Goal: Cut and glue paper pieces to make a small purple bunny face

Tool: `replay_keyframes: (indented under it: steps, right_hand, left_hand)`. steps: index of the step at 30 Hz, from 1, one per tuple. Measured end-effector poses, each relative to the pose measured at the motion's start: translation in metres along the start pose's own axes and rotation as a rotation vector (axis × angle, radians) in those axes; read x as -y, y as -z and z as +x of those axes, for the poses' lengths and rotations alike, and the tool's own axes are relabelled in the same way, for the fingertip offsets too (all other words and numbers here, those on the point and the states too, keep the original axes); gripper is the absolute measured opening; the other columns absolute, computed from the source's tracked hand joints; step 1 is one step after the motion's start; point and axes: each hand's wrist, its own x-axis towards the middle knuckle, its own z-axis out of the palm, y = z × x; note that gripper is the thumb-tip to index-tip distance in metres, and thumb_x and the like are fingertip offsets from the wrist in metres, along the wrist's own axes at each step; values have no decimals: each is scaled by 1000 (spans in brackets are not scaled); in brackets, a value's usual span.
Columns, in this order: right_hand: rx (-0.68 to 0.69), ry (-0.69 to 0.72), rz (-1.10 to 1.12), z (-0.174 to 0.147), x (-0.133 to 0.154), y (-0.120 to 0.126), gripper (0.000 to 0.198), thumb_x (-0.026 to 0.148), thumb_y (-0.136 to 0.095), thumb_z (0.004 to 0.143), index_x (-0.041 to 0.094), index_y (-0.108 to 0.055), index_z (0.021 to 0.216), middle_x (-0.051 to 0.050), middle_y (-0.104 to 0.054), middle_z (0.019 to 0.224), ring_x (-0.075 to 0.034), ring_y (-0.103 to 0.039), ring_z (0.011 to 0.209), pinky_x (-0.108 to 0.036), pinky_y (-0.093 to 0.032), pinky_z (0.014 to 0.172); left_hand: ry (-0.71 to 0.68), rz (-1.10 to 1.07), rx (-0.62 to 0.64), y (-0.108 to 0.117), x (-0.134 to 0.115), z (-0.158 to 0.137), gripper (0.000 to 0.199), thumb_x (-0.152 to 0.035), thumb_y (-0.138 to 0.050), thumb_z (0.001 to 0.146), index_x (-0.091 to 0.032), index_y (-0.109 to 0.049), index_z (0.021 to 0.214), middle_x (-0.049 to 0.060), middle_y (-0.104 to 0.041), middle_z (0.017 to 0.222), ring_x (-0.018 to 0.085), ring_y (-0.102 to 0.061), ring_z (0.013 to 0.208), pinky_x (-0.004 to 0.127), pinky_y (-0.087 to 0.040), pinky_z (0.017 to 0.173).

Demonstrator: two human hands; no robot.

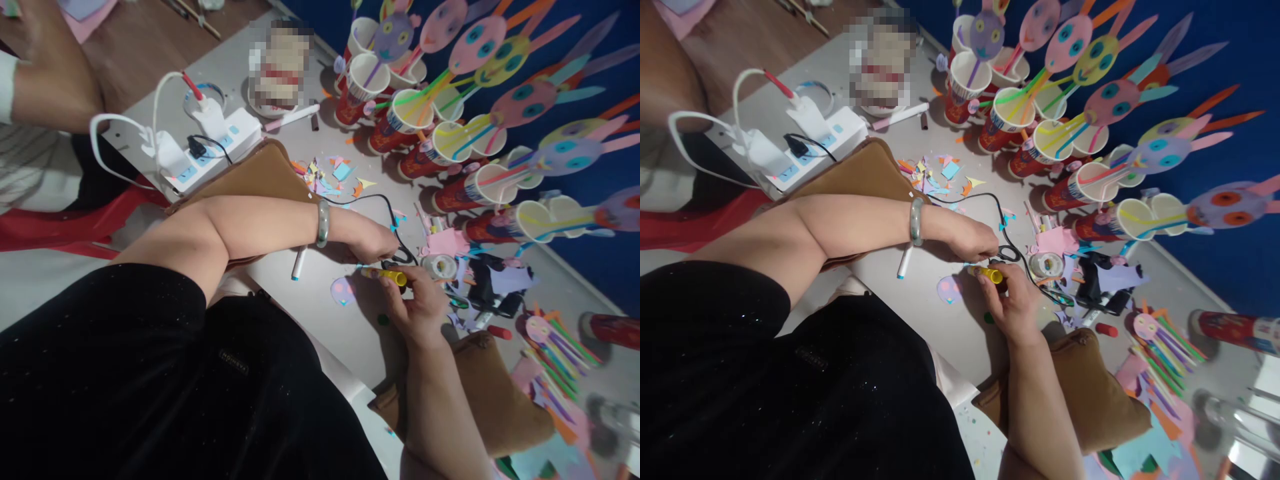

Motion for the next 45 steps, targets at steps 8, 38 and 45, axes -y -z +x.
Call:
replay_keyframes:
  steps: [8,38,45]
  right_hand:
    - [93,-29,-16,2,2,1,14,36,-61,96,22,-65,96,-2,-69,75,-16,-59,58,-29,-44,55]
    - [-55,-145,-2,-4,4,8,16,36,-64,92,21,-66,89,-2,-69,70,-14,-58,53,-28,-45,51]
    - [23,-149,-1,0,8,-3,19,40,-65,92,22,-68,95,-5,-75,79,-16,-62,54,-29,-49,53]
  left_hand:
    - [0,-37,10,-1,2,0,27,-6,-59,74,-18,-80,86,6,-70,78,18,-53,76,33,-38,77]
    - [14,-27,-1,-1,2,0,27,-3,-59,70,-19,-78,81,4,-69,76,17,-52,74,32,-38,75]
    - [8,-90,11,1,2,1,26,-5,-62,70,-14,-80,86,9,-70,78,19,-54,76,34,-37,76]
